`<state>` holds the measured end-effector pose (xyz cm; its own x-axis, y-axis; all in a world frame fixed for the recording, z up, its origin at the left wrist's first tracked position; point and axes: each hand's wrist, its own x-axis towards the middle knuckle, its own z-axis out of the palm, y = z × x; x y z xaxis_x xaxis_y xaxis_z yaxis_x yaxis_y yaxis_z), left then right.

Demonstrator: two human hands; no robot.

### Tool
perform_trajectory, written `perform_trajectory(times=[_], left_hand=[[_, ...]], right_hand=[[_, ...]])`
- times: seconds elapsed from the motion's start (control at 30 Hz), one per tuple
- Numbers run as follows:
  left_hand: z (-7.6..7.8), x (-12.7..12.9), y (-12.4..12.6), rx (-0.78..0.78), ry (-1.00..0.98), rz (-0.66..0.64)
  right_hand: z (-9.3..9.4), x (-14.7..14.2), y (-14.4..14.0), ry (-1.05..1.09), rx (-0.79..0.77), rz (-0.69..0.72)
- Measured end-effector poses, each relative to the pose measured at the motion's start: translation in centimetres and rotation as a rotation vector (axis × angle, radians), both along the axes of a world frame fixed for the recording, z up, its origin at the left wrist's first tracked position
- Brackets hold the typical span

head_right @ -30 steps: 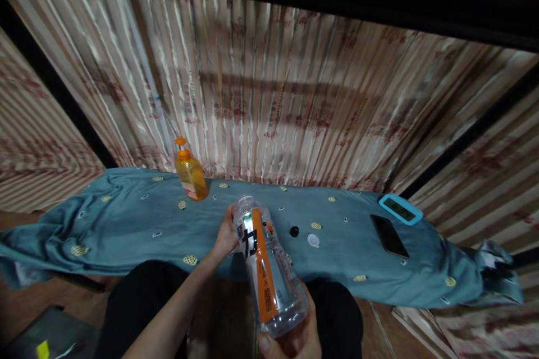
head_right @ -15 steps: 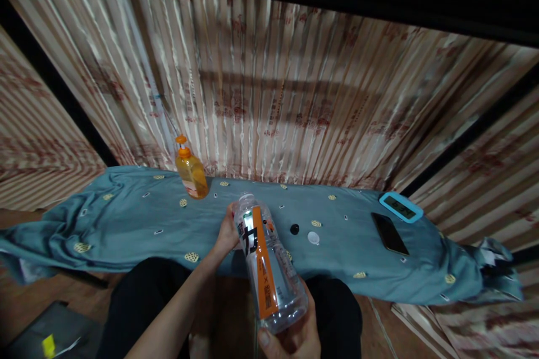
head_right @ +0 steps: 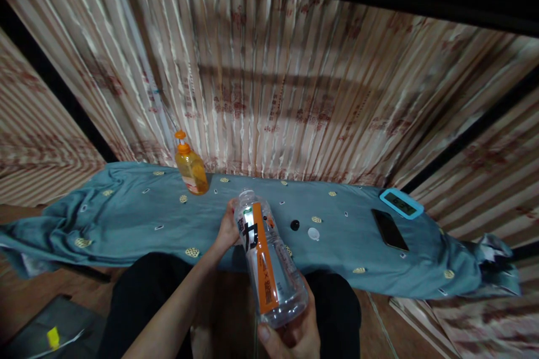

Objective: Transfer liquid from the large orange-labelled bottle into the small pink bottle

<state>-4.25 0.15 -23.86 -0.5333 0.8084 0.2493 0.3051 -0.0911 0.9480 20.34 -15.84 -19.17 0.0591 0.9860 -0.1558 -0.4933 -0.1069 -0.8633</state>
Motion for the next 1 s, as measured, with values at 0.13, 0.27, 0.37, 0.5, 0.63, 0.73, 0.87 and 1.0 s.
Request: perform_trajectory(times=[0.13,0.27,0.37,0.5,0.63,0.73,0.87,1.0], left_hand=[[0.1,0.0,0.1,-0.019,-0.026,0.009],[0.9,-0.1,-0.5,-0.053,-0.029,-0.006],[1.7,-0.3,-1.1,-0.085,-0.022,-0.028],[2.1,-0.5,-1.3,-0.105,-0.042,-0.039],[1.8,-0.5,-1.0,-0.105,-0.088,-0.040],[1.1,-0.7,-1.5,-0.106,-0.124,-0.015],[0.4,-1.9,-3.4,-0.031,-0.173,0.012],[3.8,-2.8,-6.5,0.139,-0.277,0.121]], right_hand=[[0.0,0.5,0.1,-0.056,-0.005,0.011],[0.1,0.4,0.1,-0.050,0.000,0.004],[0.4,0.4,0.1,-0.044,0.021,0.005],[0.8,0.8,0.2,-0.100,0.052,0.041],[0.9,1.0,0.1,-0.085,0.067,0.063],[0.7,0.9,0.0,-0.074,0.072,0.039],[0.5,0.8,0.0,-0.062,0.081,0.042],[0.4,1.1,0.1,-0.092,0.107,0.058]])
